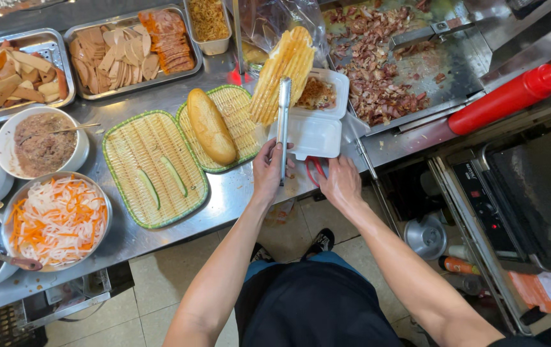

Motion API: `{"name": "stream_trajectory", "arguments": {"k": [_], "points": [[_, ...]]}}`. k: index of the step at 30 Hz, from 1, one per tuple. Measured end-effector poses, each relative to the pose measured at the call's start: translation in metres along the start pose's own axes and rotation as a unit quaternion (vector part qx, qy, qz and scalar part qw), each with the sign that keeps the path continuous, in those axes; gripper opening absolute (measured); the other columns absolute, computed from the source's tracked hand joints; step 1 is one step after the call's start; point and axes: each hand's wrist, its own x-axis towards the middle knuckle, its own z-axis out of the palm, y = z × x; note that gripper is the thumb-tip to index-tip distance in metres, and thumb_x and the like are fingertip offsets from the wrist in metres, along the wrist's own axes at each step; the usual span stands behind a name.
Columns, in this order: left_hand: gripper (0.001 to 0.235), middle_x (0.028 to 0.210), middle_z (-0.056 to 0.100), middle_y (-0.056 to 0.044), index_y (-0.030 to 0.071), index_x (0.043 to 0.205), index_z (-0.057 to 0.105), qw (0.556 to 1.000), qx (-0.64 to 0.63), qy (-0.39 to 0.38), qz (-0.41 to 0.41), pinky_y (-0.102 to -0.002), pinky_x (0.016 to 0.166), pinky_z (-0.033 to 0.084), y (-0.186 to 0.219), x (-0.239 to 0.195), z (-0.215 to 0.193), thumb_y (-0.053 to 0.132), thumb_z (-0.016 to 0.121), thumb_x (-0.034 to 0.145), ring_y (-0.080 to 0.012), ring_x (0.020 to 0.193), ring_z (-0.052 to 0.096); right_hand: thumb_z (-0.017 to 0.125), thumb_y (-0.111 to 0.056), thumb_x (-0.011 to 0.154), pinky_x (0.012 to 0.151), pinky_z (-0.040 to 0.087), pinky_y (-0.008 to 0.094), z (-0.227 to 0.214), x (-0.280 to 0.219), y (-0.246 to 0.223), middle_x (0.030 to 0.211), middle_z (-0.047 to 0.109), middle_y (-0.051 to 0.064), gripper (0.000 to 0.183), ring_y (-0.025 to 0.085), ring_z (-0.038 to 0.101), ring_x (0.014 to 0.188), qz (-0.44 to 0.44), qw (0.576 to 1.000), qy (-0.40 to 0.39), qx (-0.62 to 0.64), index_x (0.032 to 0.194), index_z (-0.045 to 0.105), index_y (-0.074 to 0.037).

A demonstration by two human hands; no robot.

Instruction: The person assembles a takeout meal in a styrofoam container. They add sliced cucumber, shredded vegetables, sliced meat, and fried onions, then cut a grilled flatbread into pieces and add it to the container. Finally, they drizzle sauce over the food and close the container.

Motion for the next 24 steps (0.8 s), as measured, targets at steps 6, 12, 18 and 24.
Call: {"name": "stream_trajectory", "arguments": {"k": [6, 12, 18, 24], "points": [[0.036, 0.104, 0.076, -0.011, -0.005, 0.130, 0.063, 0.996, 0.075, 0.006, 0.055, -0.028, 0.078, 0.055, -0.016, 0.007, 0.012, 0.022, 0.057, 0.106, -0.0131, 0.088, 0.069, 0.073, -0.008, 0.077, 0.089, 0.051, 0.055, -0.002, 0.004, -0.011, 0.107, 0.068, 0.024, 0.062, 0.047, 0.063, 0.098, -0.004, 0.999, -0.014, 0.029, 0.136, 0.054, -0.006], [0.036, 0.102, 0.076, -0.010, -0.004, 0.130, 0.062, 0.996, 0.072, 0.003, 0.060, -0.028, 0.081, 0.056, -0.033, 0.016, 0.021, 0.022, 0.057, 0.105, -0.0122, 0.088, 0.069, 0.075, -0.032, 0.079, 0.082, 0.055, 0.054, -0.040, -0.013, -0.022, 0.098, 0.073, 0.022, 0.072, 0.043, 0.070, 0.093, 0.072, 0.987, -0.144, -0.005, 0.144, 0.049, -0.017], [0.034, 0.097, 0.075, -0.009, -0.004, 0.126, 0.064, 0.994, 0.105, -0.021, 0.030, -0.027, 0.072, 0.056, -0.020, 0.013, 0.009, 0.022, 0.058, 0.106, -0.0109, 0.080, 0.067, 0.081, -0.049, 0.069, 0.079, 0.059, 0.039, -0.077, -0.045, 0.044, 0.095, 0.079, 0.009, 0.065, 0.029, 0.076, 0.087, 0.139, 0.960, -0.238, 0.045, 0.128, 0.072, -0.025], [0.036, 0.092, 0.071, -0.004, 0.000, 0.128, 0.064, 0.985, 0.161, -0.060, -0.024, -0.026, 0.045, 0.044, 0.036, 0.004, -0.023, 0.024, 0.058, 0.102, -0.0087, 0.053, 0.054, 0.090, -0.014, 0.069, 0.087, 0.058, 0.030, -0.132, -0.065, 0.160, 0.110, 0.080, 0.007, 0.069, 0.013, 0.072, 0.097, 0.203, 0.887, -0.301, 0.284, 0.134, 0.067, -0.010]]}}
